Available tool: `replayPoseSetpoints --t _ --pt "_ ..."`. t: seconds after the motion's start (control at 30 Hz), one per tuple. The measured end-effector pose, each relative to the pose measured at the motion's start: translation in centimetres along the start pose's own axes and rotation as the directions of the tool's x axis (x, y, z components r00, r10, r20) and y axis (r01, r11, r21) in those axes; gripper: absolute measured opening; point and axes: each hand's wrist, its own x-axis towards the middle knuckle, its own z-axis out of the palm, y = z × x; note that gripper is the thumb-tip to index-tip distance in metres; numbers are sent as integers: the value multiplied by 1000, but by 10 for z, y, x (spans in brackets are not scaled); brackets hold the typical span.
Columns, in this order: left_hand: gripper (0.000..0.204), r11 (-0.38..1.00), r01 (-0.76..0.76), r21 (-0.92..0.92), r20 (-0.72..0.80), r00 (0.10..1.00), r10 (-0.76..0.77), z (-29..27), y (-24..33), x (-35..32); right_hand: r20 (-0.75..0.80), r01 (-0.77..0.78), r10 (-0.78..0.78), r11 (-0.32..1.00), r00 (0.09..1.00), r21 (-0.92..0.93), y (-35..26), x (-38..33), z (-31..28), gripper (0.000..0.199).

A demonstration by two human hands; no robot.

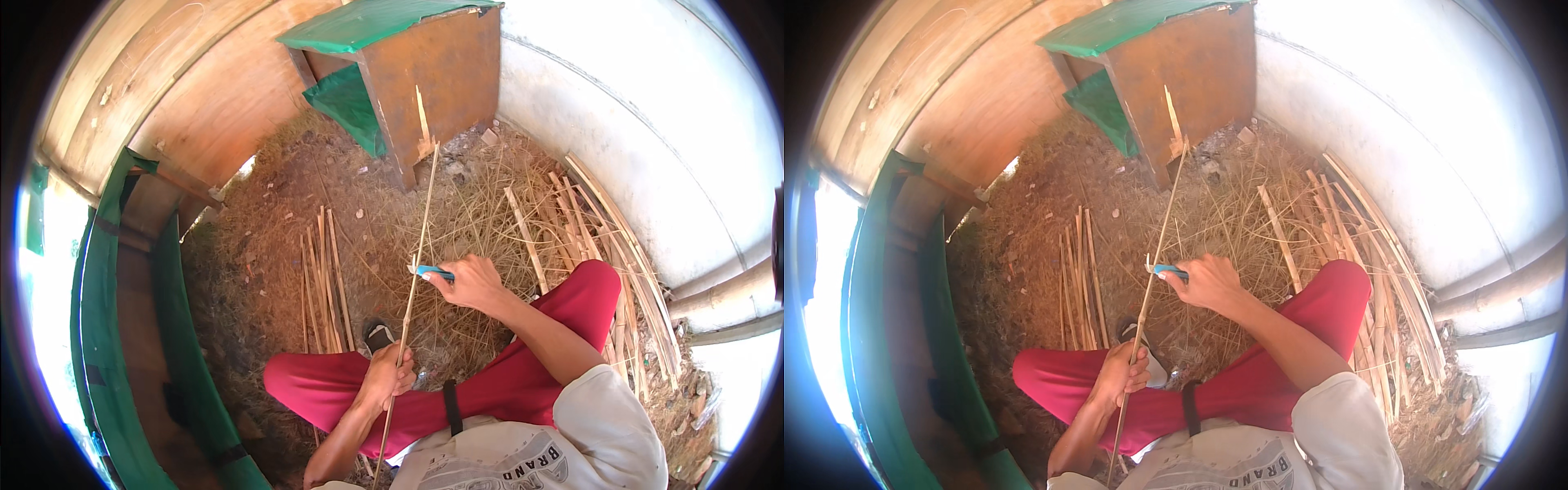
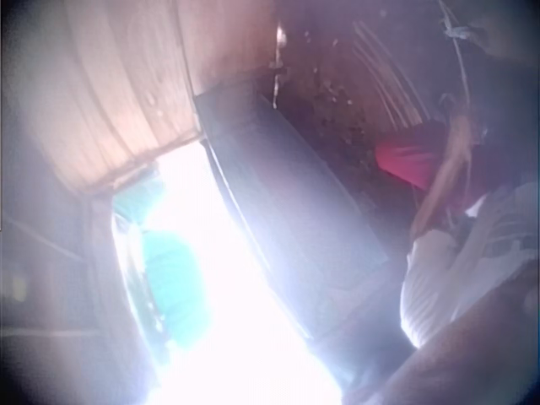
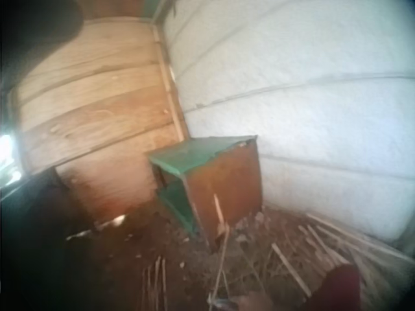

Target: The person sits on the ground and uses a utility knife to shave thin strips from a long bamboo pole. The person repeatedly draws the knife along the pole to remove bark and create a smooth, tapered strip, then sets the finished piece aside.

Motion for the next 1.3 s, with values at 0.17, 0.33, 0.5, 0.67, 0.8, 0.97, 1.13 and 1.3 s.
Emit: replayPoseSetpoints --t 0.17,0.33,0.5,0.67,0.8,0.97,1.13,1.3 --pt "30 990 28 137 -60 998 -20 2 -13 -40 76 -285 282 958 956 27 42 23 7 61" --pt "32 984 60 170 -89 995 -46 -20 -34 -72 165 -334 333 942 928 -27 47 32 -3 57" --pt "31 979 85 187 -142 988 -59 -27 -38 -90 141 -281 292 955 946 -90 33 25 6 51" --pt "30 979 126 158 -132 986 -105 -33 -46 -103 223 -355 359 933 906 -62 38 28 1 53" --pt "29 976 189 112 -122 977 -175 -31 -45 -117 220 -379 384 923 896 -66 54 31 7 56" --pt "28 965 255 64 -110 963 -248 -34 -47 -140 194 -455 461 887 866 -81 78 32 7 60" --pt "28 953 299 42 -124 948 -292 -42 -48 -157 128 -427 429 903 894 -39 79 30 9 59" --pt "29 947 320 29 -144 939 -313 -48 -52 -166 144 -442 456 889 878 -116 86 26 15 59"
